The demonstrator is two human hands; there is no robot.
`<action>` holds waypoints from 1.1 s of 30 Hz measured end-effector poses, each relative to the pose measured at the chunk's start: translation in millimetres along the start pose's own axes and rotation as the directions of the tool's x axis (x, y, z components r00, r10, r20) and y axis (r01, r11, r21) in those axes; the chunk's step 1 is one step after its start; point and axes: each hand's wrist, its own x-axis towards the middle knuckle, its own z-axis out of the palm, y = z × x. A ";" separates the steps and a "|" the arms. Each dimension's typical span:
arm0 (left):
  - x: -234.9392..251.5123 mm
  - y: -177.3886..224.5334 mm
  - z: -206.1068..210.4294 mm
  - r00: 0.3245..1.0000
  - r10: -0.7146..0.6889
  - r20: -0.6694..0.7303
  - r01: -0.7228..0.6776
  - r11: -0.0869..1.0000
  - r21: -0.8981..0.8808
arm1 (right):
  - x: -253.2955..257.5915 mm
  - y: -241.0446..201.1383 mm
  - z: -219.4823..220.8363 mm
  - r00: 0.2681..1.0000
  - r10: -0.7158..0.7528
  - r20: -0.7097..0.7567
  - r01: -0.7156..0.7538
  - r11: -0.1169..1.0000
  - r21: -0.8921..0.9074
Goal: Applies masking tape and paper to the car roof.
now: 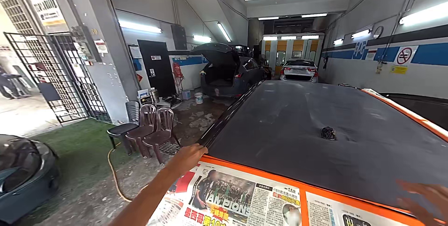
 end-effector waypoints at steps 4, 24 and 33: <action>-2.5 -3.6 7.1 0.997 0.016 -0.070 -0.017 1.000 -0.008 | 46.6 -111.7 85.8 0.952 -0.307 0.010 0.305 0.948 0.094; -10.1 -17.4 37.2 0.896 0.142 -0.420 -0.166 0.986 -0.023 | 95.4 -151.8 146.2 0.857 -0.514 0.034 0.505 0.825 -0.254; -9.4 -22.2 37.3 0.890 0.168 -0.425 -0.198 0.980 -0.028 | 105.3 -157.4 151.9 0.800 -0.598 0.054 0.547 0.689 -0.475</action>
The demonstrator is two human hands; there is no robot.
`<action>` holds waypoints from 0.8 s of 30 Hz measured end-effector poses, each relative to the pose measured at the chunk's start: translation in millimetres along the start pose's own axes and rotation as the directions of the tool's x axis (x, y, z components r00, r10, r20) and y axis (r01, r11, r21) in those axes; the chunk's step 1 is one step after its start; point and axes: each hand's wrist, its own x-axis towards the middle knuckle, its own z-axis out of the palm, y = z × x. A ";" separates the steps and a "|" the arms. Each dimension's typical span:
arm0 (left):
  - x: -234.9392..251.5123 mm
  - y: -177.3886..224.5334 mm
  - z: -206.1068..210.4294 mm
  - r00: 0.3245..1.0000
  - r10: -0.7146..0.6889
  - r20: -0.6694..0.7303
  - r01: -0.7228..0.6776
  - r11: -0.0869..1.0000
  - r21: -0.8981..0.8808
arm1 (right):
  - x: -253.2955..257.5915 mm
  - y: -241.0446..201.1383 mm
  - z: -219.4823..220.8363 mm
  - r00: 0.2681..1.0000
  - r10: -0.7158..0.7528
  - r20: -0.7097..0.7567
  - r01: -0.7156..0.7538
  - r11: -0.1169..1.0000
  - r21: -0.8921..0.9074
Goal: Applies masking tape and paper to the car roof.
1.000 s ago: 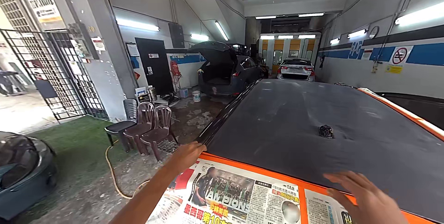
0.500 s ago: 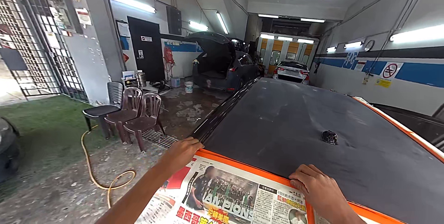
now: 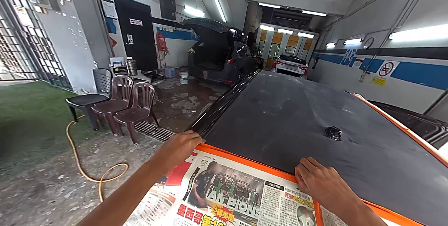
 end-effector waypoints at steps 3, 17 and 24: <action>-0.7 -3.5 0.8 1.000 0.014 -0.009 -0.014 1.000 -0.002 | 1.8 1.6 -3.5 0.997 0.032 0.071 -0.035 0.998 0.047; -3.8 -3.1 3.5 0.999 0.008 -0.038 -0.009 1.000 -0.013 | 55.6 -59.1 5.4 0.979 0.203 0.036 -0.201 0.904 0.376; -4.4 0.1 0.4 0.999 -0.020 -0.031 0.019 1.000 -0.022 | 82.0 -74.0 10.2 0.995 0.082 -0.060 -0.066 0.970 0.232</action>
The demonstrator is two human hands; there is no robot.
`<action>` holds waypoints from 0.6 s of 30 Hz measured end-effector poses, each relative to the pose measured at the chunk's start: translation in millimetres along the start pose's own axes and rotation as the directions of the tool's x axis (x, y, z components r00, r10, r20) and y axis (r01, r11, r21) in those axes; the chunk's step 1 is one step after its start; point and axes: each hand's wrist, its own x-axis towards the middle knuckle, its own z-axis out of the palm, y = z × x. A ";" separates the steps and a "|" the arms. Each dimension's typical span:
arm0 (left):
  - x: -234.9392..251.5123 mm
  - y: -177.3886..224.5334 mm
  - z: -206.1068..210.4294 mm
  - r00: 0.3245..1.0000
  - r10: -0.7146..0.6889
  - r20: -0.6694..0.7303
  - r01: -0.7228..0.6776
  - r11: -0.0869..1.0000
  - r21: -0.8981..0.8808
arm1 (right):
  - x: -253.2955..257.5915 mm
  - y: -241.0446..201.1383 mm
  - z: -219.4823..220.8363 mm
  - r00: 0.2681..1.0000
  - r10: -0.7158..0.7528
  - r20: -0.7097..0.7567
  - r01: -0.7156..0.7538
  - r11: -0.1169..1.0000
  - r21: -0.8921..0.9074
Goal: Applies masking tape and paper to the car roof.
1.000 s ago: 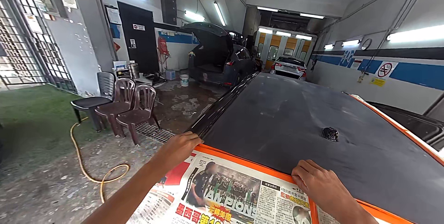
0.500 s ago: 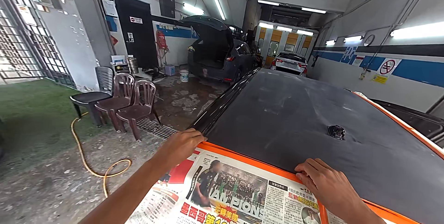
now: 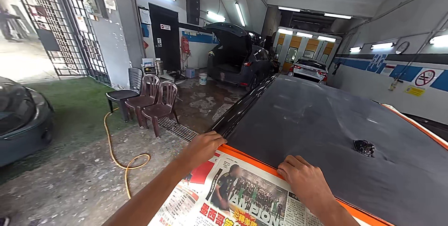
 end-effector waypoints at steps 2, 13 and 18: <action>1.1 -1.8 -0.3 1.000 0.012 0.001 -0.012 1.000 0.003 | 1.8 -1.1 -2.1 0.999 -0.034 0.014 0.034 0.999 -0.035; -2.6 -3.2 1.7 0.995 0.064 -0.081 -0.063 0.998 0.019 | 2.1 -7.6 -1.8 0.998 -0.069 -0.009 0.067 0.990 -0.125; -3.8 -4.5 5.3 0.990 0.062 -0.126 -0.061 0.998 0.011 | 3.4 -9.7 -0.1 0.996 -0.081 -0.026 0.076 0.985 -0.155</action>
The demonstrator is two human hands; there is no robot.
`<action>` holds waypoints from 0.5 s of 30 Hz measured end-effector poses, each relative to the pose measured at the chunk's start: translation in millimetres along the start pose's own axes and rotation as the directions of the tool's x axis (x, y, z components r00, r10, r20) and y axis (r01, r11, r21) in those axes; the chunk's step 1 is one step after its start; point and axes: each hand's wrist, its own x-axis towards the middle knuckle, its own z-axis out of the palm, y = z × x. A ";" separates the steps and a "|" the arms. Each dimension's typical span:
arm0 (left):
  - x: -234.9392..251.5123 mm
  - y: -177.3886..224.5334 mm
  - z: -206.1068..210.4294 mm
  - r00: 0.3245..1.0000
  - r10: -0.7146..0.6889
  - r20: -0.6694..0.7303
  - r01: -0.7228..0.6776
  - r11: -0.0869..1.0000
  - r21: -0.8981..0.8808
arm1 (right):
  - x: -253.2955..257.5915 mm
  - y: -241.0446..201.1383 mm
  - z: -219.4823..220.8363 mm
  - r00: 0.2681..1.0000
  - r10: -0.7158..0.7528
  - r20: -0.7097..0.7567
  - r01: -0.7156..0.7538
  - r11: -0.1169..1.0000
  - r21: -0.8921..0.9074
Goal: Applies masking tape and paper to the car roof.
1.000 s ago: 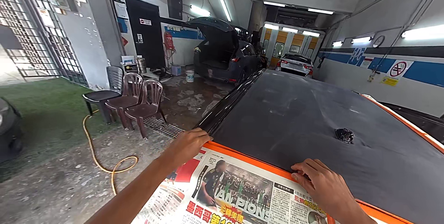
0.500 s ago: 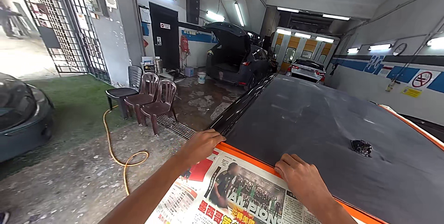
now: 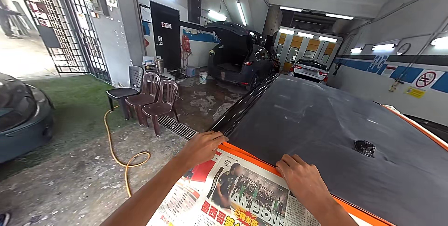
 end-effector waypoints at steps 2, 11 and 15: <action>0.4 0.9 -0.5 1.000 -0.014 0.003 0.014 1.000 0.003 | -1.4 0.4 2.5 1.000 -0.001 -0.019 0.001 1.000 0.005; 0.5 4.2 2.4 0.992 -0.041 -0.118 0.040 0.999 -0.009 | -0.8 -6.3 8.2 0.993 0.111 -0.028 -0.108 0.990 0.091; 4.3 7.0 -2.9 0.987 -0.064 -0.148 0.065 0.998 -0.003 | 1.5 -8.9 10.1 0.991 0.131 -0.034 -0.127 0.987 0.099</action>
